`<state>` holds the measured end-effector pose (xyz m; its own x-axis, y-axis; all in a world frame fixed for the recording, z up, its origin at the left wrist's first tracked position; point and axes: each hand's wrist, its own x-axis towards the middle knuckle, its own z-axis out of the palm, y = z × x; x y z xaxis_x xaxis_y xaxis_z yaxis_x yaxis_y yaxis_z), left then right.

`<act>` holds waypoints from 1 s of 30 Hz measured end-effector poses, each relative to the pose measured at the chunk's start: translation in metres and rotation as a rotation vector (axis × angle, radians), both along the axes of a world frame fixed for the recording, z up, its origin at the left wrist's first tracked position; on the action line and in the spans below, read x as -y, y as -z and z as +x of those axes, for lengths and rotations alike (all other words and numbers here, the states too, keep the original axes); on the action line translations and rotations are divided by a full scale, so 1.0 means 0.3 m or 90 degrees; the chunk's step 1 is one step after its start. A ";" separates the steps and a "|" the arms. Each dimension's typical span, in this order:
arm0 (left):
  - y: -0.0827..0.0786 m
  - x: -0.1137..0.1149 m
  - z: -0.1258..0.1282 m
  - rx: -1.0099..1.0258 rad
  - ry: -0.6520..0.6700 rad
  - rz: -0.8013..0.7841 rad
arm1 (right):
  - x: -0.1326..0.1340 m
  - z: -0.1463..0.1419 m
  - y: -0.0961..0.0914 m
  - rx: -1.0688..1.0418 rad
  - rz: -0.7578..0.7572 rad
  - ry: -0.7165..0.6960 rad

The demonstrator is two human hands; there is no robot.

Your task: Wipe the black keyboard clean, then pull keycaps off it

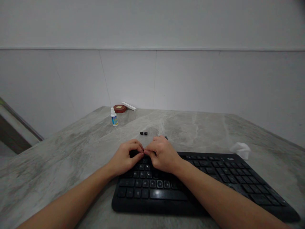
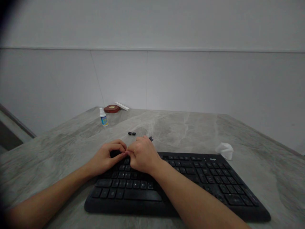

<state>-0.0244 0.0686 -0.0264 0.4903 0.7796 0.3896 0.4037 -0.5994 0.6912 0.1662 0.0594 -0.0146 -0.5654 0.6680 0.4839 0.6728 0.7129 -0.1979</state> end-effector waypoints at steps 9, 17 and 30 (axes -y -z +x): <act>0.001 -0.005 -0.004 0.000 0.004 0.004 | -0.005 0.004 0.004 0.022 0.009 0.030; -0.003 -0.006 -0.007 -0.002 0.013 -0.003 | 0.005 -0.002 -0.009 0.060 0.041 0.011; -0.002 -0.001 -0.008 0.004 0.028 0.009 | 0.007 0.003 -0.012 0.143 0.156 -0.064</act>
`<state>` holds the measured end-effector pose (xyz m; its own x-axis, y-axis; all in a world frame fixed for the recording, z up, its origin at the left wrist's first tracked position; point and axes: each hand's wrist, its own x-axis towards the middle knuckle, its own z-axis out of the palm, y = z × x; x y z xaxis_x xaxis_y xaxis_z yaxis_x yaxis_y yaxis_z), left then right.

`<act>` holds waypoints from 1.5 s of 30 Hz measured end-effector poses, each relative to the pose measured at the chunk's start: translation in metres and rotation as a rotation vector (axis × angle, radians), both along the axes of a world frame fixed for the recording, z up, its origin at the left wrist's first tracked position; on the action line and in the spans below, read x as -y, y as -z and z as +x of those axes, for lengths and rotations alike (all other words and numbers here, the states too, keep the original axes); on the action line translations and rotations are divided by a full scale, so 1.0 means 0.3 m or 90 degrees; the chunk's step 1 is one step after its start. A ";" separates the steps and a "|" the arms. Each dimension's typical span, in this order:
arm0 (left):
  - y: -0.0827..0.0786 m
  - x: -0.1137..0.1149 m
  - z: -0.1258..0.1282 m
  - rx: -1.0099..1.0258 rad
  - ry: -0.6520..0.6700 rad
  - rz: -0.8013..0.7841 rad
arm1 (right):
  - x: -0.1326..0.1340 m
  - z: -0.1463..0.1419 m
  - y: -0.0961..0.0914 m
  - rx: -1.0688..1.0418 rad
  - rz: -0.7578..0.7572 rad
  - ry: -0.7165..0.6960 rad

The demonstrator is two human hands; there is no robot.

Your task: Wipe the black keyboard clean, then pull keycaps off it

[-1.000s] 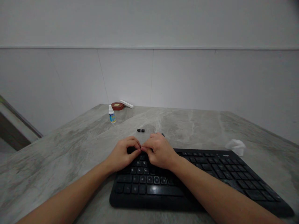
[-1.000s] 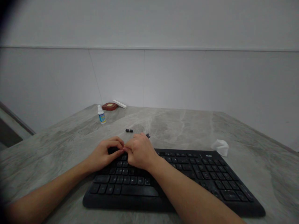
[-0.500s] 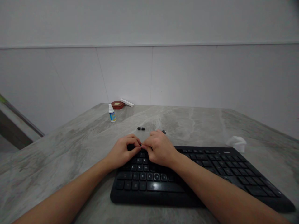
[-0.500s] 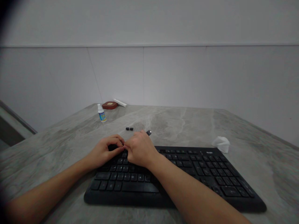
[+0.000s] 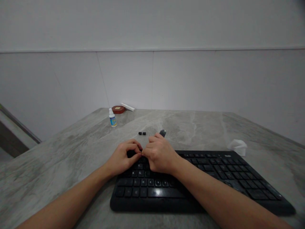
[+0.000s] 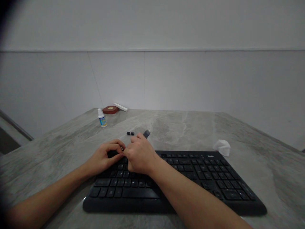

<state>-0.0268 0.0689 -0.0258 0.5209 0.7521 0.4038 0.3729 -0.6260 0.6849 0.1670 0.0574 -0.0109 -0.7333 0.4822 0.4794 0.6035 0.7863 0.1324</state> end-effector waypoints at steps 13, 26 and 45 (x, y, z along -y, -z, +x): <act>0.012 -0.021 0.004 -0.030 -0.048 -0.065 | -0.004 -0.008 0.004 -0.147 -0.249 0.182; -0.006 -0.014 0.012 -0.057 -0.053 -0.136 | 0.000 -0.020 -0.017 -0.178 -0.309 0.289; -0.001 -0.007 0.017 0.004 -0.017 -0.149 | 0.005 -0.028 0.008 -0.204 -0.296 0.295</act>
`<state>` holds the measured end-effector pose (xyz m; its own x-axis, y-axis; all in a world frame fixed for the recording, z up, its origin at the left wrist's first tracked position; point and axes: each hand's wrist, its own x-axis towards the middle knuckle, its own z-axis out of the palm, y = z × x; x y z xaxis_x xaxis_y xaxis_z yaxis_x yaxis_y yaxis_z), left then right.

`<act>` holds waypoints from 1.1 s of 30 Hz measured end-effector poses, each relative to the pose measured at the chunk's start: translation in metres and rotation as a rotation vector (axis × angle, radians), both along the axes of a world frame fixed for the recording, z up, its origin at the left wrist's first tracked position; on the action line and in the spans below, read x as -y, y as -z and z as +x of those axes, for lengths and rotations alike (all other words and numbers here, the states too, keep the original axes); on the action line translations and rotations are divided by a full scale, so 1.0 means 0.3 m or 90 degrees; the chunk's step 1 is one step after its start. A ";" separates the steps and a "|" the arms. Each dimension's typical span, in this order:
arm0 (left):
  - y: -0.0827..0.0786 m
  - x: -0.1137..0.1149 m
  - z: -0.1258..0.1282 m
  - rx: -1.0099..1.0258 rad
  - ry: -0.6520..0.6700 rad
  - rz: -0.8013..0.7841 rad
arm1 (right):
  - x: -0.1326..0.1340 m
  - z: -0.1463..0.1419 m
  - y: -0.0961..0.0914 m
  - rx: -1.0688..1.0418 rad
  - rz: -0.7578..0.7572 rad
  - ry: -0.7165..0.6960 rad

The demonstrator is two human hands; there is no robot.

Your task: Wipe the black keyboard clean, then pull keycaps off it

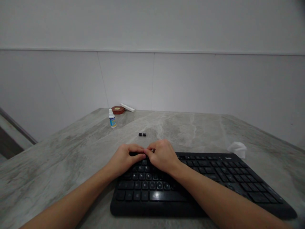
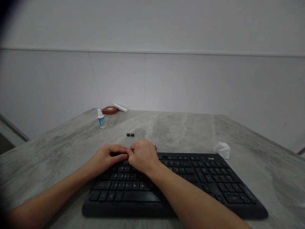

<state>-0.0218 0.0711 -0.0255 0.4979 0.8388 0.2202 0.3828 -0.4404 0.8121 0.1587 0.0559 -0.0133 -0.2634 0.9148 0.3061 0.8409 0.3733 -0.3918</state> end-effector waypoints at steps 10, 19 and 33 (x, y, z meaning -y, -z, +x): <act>0.005 0.027 0.005 0.006 -0.061 0.028 | 0.007 -0.002 -0.003 0.023 0.003 0.002; 0.022 0.035 -0.009 -0.013 -0.039 0.105 | 0.005 -0.004 -0.009 0.014 -0.046 0.022; 0.038 0.013 -0.008 -0.022 0.035 0.278 | 0.012 0.019 0.058 0.011 -0.106 0.008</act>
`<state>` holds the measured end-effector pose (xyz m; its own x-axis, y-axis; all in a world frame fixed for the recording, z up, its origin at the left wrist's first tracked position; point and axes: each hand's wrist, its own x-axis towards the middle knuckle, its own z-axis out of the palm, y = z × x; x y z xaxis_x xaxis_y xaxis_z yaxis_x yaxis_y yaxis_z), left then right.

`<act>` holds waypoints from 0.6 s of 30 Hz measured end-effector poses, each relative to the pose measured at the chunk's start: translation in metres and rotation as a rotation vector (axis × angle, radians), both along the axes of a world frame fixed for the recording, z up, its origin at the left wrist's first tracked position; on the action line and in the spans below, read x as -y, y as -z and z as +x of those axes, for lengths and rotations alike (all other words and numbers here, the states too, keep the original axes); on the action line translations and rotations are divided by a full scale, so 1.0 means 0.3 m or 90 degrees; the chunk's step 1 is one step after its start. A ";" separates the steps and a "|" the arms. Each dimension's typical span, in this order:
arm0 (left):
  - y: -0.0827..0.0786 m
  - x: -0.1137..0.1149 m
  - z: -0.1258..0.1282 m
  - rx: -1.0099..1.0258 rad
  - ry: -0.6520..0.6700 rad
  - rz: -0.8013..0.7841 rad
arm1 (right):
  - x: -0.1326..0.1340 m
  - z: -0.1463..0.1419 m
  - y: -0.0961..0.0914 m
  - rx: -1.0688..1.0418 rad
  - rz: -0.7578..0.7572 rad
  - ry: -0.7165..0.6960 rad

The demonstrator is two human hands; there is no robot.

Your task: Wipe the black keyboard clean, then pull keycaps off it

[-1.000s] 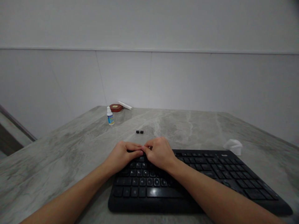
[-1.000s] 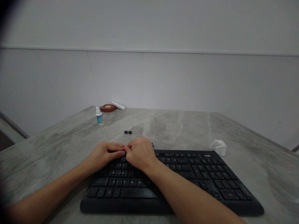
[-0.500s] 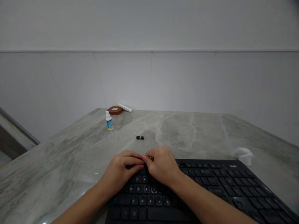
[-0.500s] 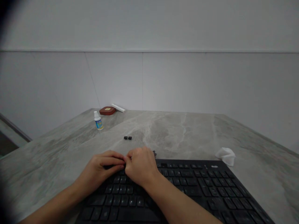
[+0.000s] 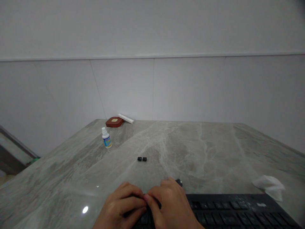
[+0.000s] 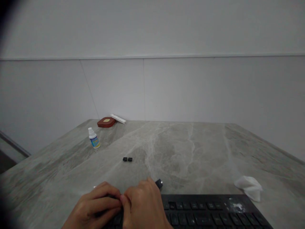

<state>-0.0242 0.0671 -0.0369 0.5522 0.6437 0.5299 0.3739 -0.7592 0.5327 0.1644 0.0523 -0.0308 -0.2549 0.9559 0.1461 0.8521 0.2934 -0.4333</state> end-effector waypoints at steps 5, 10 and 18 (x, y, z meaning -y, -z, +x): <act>0.005 -0.011 0.006 -0.011 0.038 0.048 | 0.006 0.013 0.043 -0.050 0.031 -0.024; 0.006 -0.008 0.012 0.003 0.041 0.013 | 0.015 0.005 0.010 -0.037 0.007 -0.013; 0.016 0.006 0.017 0.034 0.028 -0.041 | 0.021 0.009 -0.022 -0.026 0.052 0.008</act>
<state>-0.0190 0.0654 -0.0417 0.5532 0.6529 0.5174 0.3102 -0.7379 0.5994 0.1670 0.0461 -0.0242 -0.2347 0.9436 0.2335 0.8382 0.3181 -0.4430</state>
